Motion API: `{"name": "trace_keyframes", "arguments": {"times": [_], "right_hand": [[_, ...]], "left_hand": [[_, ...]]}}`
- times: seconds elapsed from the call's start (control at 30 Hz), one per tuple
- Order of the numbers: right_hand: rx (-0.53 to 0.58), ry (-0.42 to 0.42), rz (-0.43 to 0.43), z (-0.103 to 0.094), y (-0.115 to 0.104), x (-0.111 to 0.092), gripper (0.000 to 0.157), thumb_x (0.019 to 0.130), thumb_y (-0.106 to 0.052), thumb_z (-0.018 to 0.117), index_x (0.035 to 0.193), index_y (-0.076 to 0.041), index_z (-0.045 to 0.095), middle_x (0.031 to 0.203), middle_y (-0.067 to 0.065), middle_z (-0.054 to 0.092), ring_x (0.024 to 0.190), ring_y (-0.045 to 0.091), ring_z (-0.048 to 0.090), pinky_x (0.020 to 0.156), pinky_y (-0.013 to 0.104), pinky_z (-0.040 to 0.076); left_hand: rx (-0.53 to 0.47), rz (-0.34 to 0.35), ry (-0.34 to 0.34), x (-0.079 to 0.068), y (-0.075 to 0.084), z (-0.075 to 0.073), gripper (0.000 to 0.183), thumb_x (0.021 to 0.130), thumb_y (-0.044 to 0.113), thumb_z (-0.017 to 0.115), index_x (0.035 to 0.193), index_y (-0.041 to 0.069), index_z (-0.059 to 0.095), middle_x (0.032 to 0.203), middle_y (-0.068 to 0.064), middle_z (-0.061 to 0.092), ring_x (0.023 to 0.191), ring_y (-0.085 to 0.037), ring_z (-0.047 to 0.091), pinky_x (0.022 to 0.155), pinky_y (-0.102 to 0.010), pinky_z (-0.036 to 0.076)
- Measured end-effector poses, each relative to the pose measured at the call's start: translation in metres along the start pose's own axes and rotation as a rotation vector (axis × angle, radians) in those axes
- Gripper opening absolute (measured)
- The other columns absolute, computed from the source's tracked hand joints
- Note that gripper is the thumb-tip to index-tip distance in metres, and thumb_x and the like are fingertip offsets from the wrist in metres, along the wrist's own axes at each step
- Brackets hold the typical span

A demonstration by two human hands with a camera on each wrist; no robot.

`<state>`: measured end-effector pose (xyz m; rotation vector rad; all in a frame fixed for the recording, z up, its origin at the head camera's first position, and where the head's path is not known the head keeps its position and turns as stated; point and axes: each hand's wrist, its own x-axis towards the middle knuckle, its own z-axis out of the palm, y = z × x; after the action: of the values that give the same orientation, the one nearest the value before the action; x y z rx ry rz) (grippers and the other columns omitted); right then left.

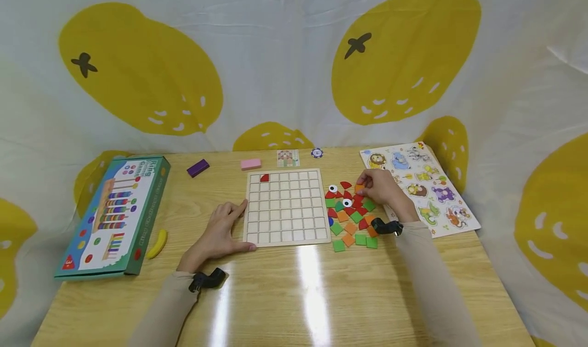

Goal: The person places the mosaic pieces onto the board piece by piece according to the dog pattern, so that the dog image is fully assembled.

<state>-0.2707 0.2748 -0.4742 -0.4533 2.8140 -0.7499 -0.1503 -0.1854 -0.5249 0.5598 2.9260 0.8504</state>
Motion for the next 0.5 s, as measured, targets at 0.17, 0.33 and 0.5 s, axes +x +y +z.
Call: {"name": "trace_keyframes", "arguments": {"times": [0.17, 0.33, 0.5], "right_hand": [[0.131, 0.041, -0.037, -0.003, -0.003, 0.002, 0.025, 0.093, -0.019, 0.07, 0.113, -0.006, 0.063, 0.086, 0.01, 0.064, 0.072, 0.022, 0.058, 0.068, 0.035, 0.045], [0.455, 0.141, -0.076, 0.007, -0.036, 0.015, 0.033, 0.094, -0.025, 0.068, 0.121, -0.005, 0.062, 0.092, 0.02, 0.068, 0.079, 0.038, 0.063, 0.068, 0.037, 0.051], [0.632, 0.201, -0.11, 0.037, -0.083, 0.045, 0.038, 0.087, -0.023, 0.076, 0.121, -0.007, 0.068, 0.096, 0.014, 0.072, 0.086, 0.031, 0.069, 0.074, 0.034, 0.056]], "left_hand": [[-0.004, 0.003, 0.001, 0.001, 0.002, -0.001, 0.13, 0.058, 0.075, 0.08, 0.157, 0.012, 0.026, 0.114, 0.001, 0.043, 0.106, -0.019, 0.035, 0.098, -0.041, 0.026], [0.004, 0.005, 0.001, 0.002, 0.003, -0.001, 0.129, 0.058, 0.075, 0.08, 0.157, 0.013, 0.025, 0.115, 0.001, 0.043, 0.106, -0.019, 0.035, 0.099, -0.041, 0.026], [0.001, -0.005, -0.004, 0.0, 0.003, -0.002, 0.129, 0.058, 0.073, 0.081, 0.157, 0.012, 0.026, 0.115, 0.0, 0.043, 0.106, -0.02, 0.035, 0.098, -0.041, 0.026]]}}
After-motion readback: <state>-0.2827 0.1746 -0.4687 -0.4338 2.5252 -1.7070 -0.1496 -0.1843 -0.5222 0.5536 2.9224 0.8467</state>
